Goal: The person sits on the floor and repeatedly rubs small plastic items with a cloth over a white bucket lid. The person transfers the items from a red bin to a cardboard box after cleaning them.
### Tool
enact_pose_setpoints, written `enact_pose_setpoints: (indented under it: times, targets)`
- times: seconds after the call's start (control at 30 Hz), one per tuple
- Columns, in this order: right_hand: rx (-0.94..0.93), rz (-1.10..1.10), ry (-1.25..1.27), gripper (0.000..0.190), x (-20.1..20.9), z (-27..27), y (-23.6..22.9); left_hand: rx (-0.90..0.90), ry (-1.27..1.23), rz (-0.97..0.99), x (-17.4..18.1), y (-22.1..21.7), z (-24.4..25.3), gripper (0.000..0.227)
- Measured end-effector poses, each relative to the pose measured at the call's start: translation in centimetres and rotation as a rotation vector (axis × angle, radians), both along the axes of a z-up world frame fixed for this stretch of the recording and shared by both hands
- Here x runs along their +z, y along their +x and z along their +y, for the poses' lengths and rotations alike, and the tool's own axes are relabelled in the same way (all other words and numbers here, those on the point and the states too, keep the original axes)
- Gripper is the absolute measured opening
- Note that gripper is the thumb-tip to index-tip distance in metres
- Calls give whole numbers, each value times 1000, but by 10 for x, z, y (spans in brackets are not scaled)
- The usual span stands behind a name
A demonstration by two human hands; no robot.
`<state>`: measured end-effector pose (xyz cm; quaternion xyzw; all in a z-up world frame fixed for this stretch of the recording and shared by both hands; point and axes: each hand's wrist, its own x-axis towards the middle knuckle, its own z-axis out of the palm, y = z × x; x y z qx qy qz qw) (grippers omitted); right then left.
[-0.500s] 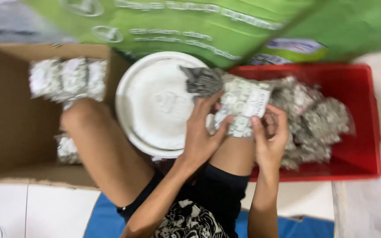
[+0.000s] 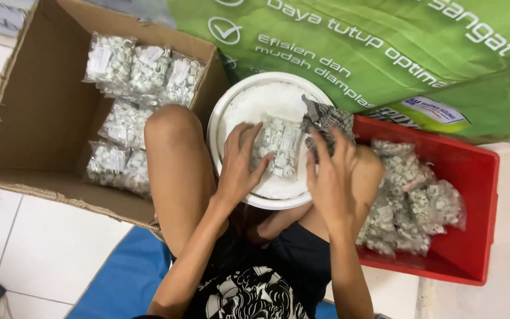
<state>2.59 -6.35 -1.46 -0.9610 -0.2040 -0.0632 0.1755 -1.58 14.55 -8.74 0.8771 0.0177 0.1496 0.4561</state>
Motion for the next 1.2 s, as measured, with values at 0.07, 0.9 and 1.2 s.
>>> enact_pose_setpoints:
  times: [0.07, 0.9, 1.2]
  targets:
    - [-8, 60, -42, 54, 11, -3, 9, -19, -4, 2, 6, 4, -7, 63]
    - [-107, -139, 473, 32, -61, 55, -8, -100, 232, 113, -6, 14, -25, 55]
    - [-65, -234, 422, 9, -86, 55, -2, -33, 121, 59, -26, 19, -22, 57]
